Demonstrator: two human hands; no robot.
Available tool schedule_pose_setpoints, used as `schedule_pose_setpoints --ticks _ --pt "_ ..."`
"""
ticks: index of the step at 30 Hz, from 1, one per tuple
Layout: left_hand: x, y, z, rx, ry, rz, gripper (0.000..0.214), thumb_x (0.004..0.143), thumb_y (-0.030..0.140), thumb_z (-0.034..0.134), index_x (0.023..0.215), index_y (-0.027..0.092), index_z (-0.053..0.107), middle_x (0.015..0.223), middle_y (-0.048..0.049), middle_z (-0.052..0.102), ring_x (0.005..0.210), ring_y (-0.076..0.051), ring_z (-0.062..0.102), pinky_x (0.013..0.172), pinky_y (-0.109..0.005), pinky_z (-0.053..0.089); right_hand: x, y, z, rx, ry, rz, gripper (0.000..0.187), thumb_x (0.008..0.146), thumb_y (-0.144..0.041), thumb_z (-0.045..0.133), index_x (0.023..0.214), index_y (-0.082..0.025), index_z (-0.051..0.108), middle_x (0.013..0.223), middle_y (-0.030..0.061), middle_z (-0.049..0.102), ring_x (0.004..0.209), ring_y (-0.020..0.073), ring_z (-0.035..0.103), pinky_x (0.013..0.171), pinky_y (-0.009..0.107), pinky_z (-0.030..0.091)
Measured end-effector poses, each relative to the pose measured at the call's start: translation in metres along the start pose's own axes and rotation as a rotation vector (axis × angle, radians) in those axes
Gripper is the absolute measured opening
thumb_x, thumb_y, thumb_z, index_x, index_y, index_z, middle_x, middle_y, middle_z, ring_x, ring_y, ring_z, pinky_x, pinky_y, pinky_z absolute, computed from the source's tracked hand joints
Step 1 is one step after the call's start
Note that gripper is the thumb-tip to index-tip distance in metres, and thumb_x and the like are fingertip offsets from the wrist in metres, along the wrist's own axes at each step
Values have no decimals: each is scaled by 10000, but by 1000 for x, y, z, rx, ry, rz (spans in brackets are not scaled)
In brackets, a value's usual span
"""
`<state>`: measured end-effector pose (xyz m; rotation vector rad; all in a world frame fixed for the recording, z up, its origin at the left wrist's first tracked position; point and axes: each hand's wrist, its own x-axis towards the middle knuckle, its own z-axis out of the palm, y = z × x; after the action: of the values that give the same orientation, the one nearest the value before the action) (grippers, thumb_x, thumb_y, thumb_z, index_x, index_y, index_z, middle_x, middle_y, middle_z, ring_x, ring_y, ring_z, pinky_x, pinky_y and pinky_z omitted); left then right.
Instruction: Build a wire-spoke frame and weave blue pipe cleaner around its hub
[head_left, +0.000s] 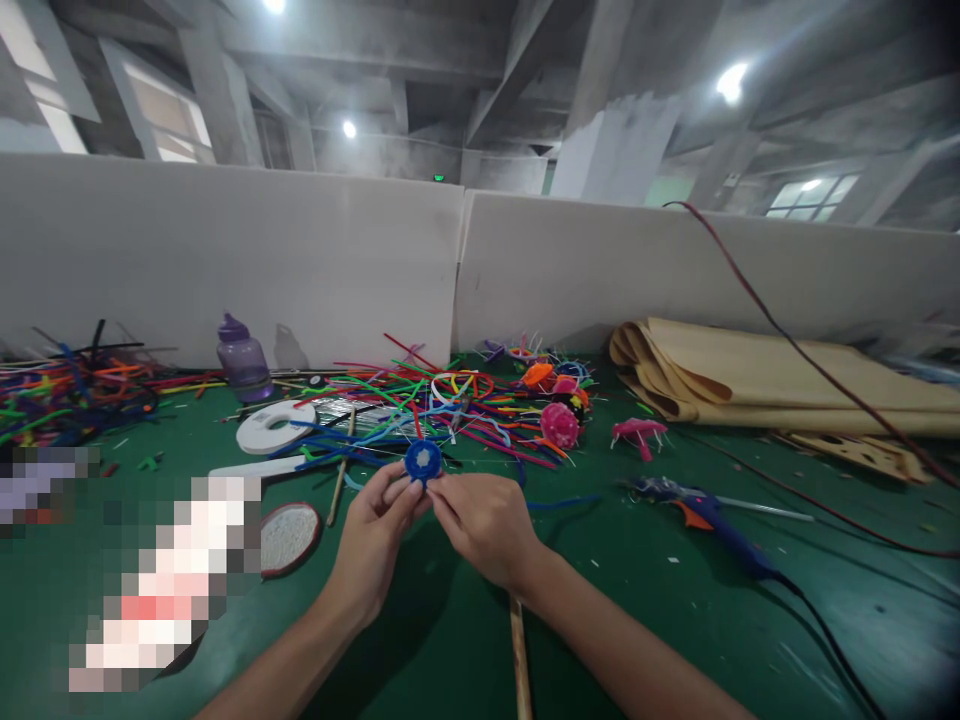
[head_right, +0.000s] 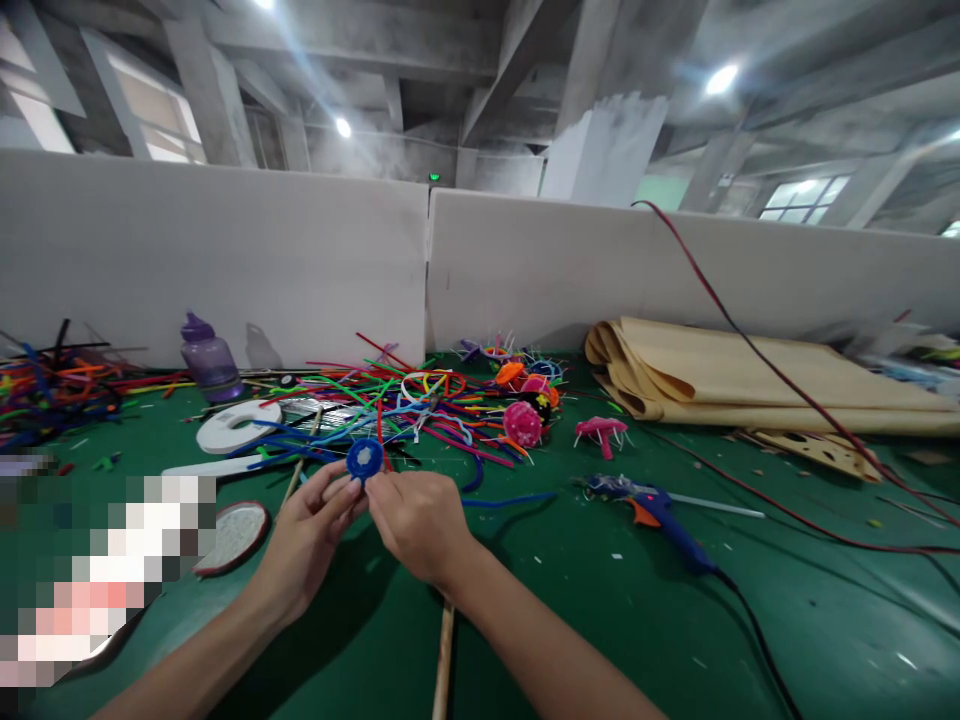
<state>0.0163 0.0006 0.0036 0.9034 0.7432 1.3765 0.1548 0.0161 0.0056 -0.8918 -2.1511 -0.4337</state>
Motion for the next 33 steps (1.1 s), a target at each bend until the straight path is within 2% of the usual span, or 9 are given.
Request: schedule_pose_setpoints --ticks 6,11,18,23,30,33 --pt "0 -1 0 12 6 0 210 762 232 627 956 156 598 882 -40 691 865 -153 628 840 -280 475 -1 -1 -1 -2 -54 9 162 838 -177 461 721 -175 574 600 -9 601 576 125 566 570 247 343" --pt "2 -1 -2 2 49 11 204 750 229 640 935 155 603 845 -27 694 826 -144 638 797 -259 496 -1 1 -1 79 -59 13 158 860 -201 453 861 -166 607 722 10 664 672 129 615 633 233 379" --pt "10 6 -10 -93 197 77 186 721 203 667 893 160 610 852 -29 695 890 -161 642 814 -257 498 -2 5 -4 200 -163 223 177 873 -268 437 840 -198 596 717 -10 661 654 112 616 604 208 359" --pt "16 14 -15 -127 288 133 195 700 197 687 874 154 610 893 -50 690 950 -174 633 795 -213 504 2 6 -7 259 -291 352 222 860 -304 440 718 -193 569 602 -24 606 528 90 530 525 201 301" --pt "18 18 -17 -162 351 140 182 697 149 683 869 154 622 922 -72 690 978 -186 626 767 -189 523 2 13 -4 366 -522 497 372 866 -354 417 568 -175 550 488 -14 539 470 87 472 477 199 262" --pt "16 19 -15 -159 340 126 185 695 139 681 872 151 625 914 -80 692 972 -198 630 754 -195 531 2 21 -3 353 -528 556 359 863 -350 418 595 -177 582 506 -2 564 488 101 499 479 200 272"
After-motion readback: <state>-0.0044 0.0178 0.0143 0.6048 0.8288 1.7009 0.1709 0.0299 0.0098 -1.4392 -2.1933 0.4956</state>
